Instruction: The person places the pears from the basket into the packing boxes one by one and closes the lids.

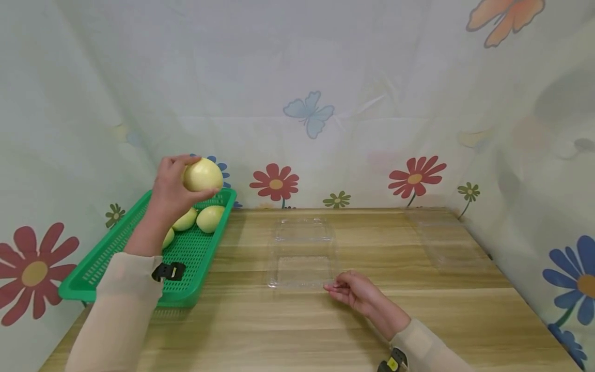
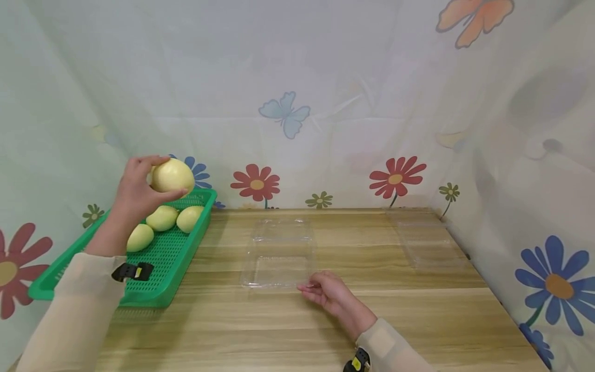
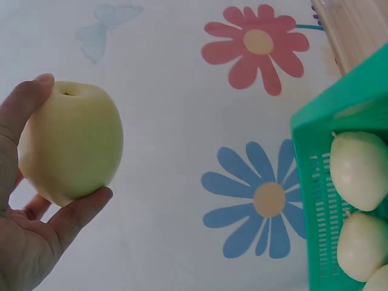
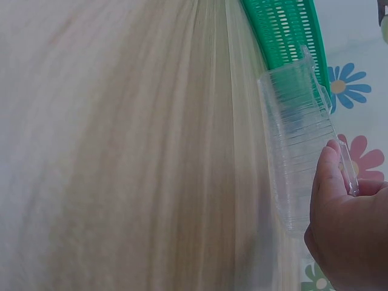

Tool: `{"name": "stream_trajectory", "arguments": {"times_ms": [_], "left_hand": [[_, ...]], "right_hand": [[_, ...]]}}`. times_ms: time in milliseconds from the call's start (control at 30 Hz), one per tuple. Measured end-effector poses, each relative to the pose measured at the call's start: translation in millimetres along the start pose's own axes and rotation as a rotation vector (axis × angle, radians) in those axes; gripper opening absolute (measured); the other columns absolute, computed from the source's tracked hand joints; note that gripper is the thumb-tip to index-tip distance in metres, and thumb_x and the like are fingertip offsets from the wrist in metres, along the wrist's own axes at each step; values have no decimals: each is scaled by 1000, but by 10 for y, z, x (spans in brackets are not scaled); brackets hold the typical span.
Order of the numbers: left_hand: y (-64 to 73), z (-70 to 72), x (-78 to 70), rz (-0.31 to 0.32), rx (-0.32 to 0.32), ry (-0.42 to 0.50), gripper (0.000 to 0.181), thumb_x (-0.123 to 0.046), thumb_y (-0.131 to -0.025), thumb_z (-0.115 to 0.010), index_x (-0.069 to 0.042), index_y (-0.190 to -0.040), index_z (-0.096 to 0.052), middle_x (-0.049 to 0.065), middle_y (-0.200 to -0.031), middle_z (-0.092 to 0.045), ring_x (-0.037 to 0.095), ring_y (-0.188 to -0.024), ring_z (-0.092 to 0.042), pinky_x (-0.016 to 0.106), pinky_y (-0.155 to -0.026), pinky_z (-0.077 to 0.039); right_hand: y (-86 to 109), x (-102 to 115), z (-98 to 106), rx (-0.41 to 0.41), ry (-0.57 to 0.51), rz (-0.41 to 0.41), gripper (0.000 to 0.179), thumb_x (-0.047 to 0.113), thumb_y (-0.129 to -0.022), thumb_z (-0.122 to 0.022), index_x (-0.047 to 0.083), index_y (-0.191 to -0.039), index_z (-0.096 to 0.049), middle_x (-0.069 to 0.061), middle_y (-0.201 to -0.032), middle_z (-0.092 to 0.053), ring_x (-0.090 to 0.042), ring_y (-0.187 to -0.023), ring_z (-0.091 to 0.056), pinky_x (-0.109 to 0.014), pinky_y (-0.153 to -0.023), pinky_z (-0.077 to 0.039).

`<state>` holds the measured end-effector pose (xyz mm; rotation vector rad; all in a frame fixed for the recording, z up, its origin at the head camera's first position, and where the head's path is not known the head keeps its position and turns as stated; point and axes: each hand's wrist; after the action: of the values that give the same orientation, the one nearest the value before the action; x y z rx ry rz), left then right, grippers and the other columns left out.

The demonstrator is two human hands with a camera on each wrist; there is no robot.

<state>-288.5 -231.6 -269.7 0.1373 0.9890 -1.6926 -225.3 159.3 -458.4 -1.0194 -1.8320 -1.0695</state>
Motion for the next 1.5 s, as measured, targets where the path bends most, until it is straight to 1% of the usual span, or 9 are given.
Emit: {"name": "stream_trajectory", "arguments": {"times_ms": [300, 533, 633, 767, 1033, 1133, 1233, 1333, 1500], "left_hand": [[142, -118, -207, -113, -76, 52, 71, -11, -75, -91, 0, -137, -58, 29, -141, -44, 47, -144, -41, 71, -99, -49], [259, -272, -328, -169, -106, 66, 73, -6, -72, -92, 3, -136, -58, 31, -145, -43, 48, -141, -42, 68, -97, -52], [314, -368, -378, -183, -89, 80, 73, -5, -72, -92, 4, -136, -58, 31, -144, -43, 48, -138, -45, 65, -91, -56], [420, -518, -437, -186, -36, 105, 71, -5, -72, -91, 5, -134, -58, 31, -143, -44, 49, -133, -49, 62, -84, -59], [580, -838, -487, -175, 61, 168, 72, -6, -72, -92, 2, -135, -59, 29, -145, -43, 49, -135, -49, 62, -95, -57], [623, -953, -500, -175, 81, 177, 72, -9, -72, -93, 1, -135, -59, 27, -144, -45, 47, -134, -49, 61, -95, -58], [646, -1073, -510, -157, 101, 182, 72, -12, -73, -93, -1, -136, -59, 25, -144, -46, 46, -133, -51, 59, -94, -59], [666, -1181, -514, -143, 120, 198, 71, -11, -73, -92, -2, -136, -59, 24, -145, -46, 46, -133, -51, 58, -96, -58], [707, -1310, -542, -149, 140, 226, 71, -10, -71, -93, -2, -134, -61, 24, -143, -47, 47, -134, -50, 60, -100, -56]], "right_hand": [[4, 1, -2, 3, -5, -2, 10, -2, -101, -38, -5, -104, -47, 0, -77, -71, -6, -79, -75, -17, -76, -61], [2, 0, 4, -2, -2, 1, 8, -2, -101, -39, -4, -105, -45, 0, -77, -71, -6, -79, -75, -17, -76, -61], [1, 3, 7, -3, 2, 4, 8, -3, -100, -38, -3, -104, -45, 0, -76, -71, -6, -78, -75, -16, -76, -61], [2, 0, 7, -7, 0, 3, 8, -3, -100, -37, -3, -104, -44, 1, -75, -70, -6, -78, -75, -16, -75, -61], [1, 1, 4, 2, -1, 10, 12, -3, -100, -37, -1, -99, -48, 1, -76, -71, -6, -79, -75, -17, -76, -61], [9, 4, 0, 0, -1, 10, 12, -3, -100, -37, 0, -98, -48, 1, -75, -70, -6, -78, -75, -17, -76, -61], [13, 11, 4, 3, -3, 15, 12, -3, -100, -37, 0, -97, -49, 1, -75, -70, -6, -78, -75, -17, -76, -61], [12, 15, 3, 9, -1, 17, 16, -3, -100, -37, 1, -94, -51, 1, -75, -71, -6, -79, -75, -17, -77, -61], [7, 15, 0, 13, 2, 14, 22, -4, -99, -37, 4, -88, -55, 1, -74, -71, -6, -79, -75, -17, -77, -61]]}}
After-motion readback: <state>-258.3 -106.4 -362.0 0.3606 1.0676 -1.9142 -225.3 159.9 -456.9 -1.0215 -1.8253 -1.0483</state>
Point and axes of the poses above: each hand's wrist, its own y-axis away from the middle knuckle, its own z-axis out of the back of the hand, x = y × z
